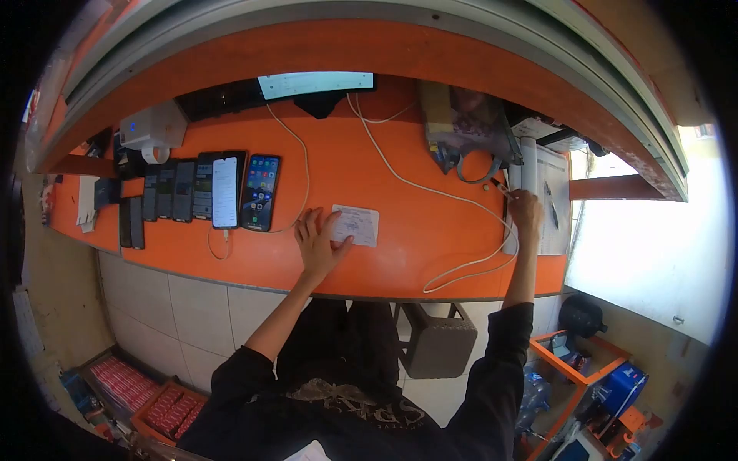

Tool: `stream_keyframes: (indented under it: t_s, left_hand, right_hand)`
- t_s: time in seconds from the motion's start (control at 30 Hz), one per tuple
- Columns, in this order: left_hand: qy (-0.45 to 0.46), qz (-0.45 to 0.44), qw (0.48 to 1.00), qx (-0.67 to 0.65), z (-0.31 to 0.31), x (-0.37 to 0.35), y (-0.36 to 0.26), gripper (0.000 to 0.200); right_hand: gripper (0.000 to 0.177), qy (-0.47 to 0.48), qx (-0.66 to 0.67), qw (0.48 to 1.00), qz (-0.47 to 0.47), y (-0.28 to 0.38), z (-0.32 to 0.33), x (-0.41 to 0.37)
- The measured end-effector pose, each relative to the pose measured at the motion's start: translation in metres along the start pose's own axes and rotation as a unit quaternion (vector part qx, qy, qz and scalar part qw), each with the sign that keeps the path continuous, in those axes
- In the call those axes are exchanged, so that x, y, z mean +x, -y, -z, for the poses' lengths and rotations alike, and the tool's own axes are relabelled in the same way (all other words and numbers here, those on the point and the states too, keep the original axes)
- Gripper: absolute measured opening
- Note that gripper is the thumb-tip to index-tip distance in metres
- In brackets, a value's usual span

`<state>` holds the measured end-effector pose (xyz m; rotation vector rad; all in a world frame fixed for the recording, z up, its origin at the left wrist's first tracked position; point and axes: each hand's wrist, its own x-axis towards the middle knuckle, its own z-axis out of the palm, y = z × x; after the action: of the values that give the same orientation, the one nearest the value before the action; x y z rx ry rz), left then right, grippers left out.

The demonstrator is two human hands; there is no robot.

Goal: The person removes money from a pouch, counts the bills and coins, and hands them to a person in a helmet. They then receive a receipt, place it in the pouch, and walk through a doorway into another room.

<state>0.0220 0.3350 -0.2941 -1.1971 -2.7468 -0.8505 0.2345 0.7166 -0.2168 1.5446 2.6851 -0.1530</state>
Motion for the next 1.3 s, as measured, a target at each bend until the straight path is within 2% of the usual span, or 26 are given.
stream_keyframes:
  t_s: [0.03,0.1,0.17,0.2,0.23,0.27,0.3,0.33,0.4,0.5,0.57,0.63,0.73,0.8,0.9,0.93,1.03,1.13,1.17,1.23,1.3]
  left_hand:
    - [0.005,0.000,1.000,0.002,0.000,0.000,0.000,0.054]
    - [0.007,0.008,1.000,0.000,-0.002,-0.004,0.000,0.057]
    - [0.007,0.026,0.999,-0.017,-0.003,-0.005,-0.003,0.057]
    - [-0.003,0.026,1.000,-0.014,-0.003,-0.003,-0.003,0.058]
    - [-0.013,0.028,0.999,-0.014,-0.005,-0.003,-0.004,0.058]
    - [-0.023,0.030,0.999,-0.014,-0.006,-0.004,-0.006,0.059]
    - [-0.024,0.033,0.999,-0.017,-0.007,-0.005,-0.007,0.058]
    - [-0.025,0.032,0.999,-0.018,-0.006,-0.006,-0.007,0.058]
    - [-0.031,0.023,0.999,-0.012,-0.008,-0.008,-0.006,0.058]
    - [-0.035,-0.015,0.999,0.013,-0.009,-0.003,0.000,0.059]
    - [-0.006,-0.035,0.999,0.035,-0.003,-0.012,-0.002,0.061]
    - [0.005,-0.047,0.999,0.012,-0.002,-0.015,0.002,0.065]
    - [-0.017,-0.058,0.996,-0.064,-0.002,-0.014,0.005,0.068]
    - [-0.053,-0.082,0.991,-0.094,-0.009,-0.014,0.010,0.067]
    - [-0.116,-0.109,0.979,-0.130,-0.027,-0.018,0.020,0.065]
    - [-0.104,-0.087,0.987,-0.088,-0.033,-0.025,0.029,0.064]
    - [-0.232,-0.047,0.969,-0.066,-0.033,-0.023,-0.046,0.055]
    - [-0.213,-0.123,0.960,-0.132,-0.050,-0.025,-0.180,0.053]
    - [-0.121,-0.190,0.958,-0.176,-0.055,-0.027,-0.220,0.052]
    - [0.070,-0.311,0.914,-0.250,-0.060,-0.044,-0.294,0.049]
    - [0.253,-0.412,0.870,-0.102,-0.058,-0.052,-0.364,0.042]
  right_hand:
    - [0.022,-0.001,-0.039,0.999,-0.028,0.024,0.037,-0.011]
    - [0.022,-0.046,-0.120,0.989,-0.072,0.025,0.058,-0.032]
    - [0.023,0.026,-0.030,0.997,-0.061,0.053,0.075,-0.087]
    - [0.030,-0.013,-0.002,0.996,0.092,0.077,0.070,-0.121]
    - [0.042,0.023,0.156,0.983,0.090,0.106,0.046,-0.144]
    - [0.050,0.023,0.162,0.981,0.104,0.148,0.021,-0.163]
    - [0.046,-0.076,0.256,0.943,0.198,0.190,0.003,-0.180]
    - [0.044,-0.055,0.349,0.924,0.143,0.223,-0.027,-0.189]
    - [0.042,-0.081,0.356,0.927,0.088,0.260,-0.074,-0.195]
    - [0.041,-0.103,0.297,0.949,0.038,0.271,-0.114,-0.198]
    - [0.045,-0.063,0.350,0.934,0.039,0.258,-0.112,-0.199]
    - [0.047,-0.049,0.427,0.902,0.046,0.239,-0.074,-0.199]
    - [0.046,-0.072,0.455,0.887,0.047,0.171,-0.041,-0.216]
    - [0.039,-0.093,0.407,0.909,-0.005,0.107,-0.028,-0.241]
    - [0.024,-0.146,0.422,0.888,-0.111,0.005,-0.009,-0.302]
    - [0.021,-0.177,0.414,0.882,-0.138,-0.030,0.001,-0.324]
    - [0.016,-0.232,0.411,0.856,-0.210,-0.118,0.027,-0.376]
    - [0.016,-0.247,0.390,0.840,-0.286,-0.166,0.031,-0.404]
    - [0.016,-0.248,0.371,0.839,-0.310,-0.180,0.032,-0.410]
    - [0.015,-0.245,0.386,0.813,-0.361,-0.212,0.023,-0.414]
    - [0.014,-0.236,0.360,0.838,-0.335,-0.253,0.044,-0.400]
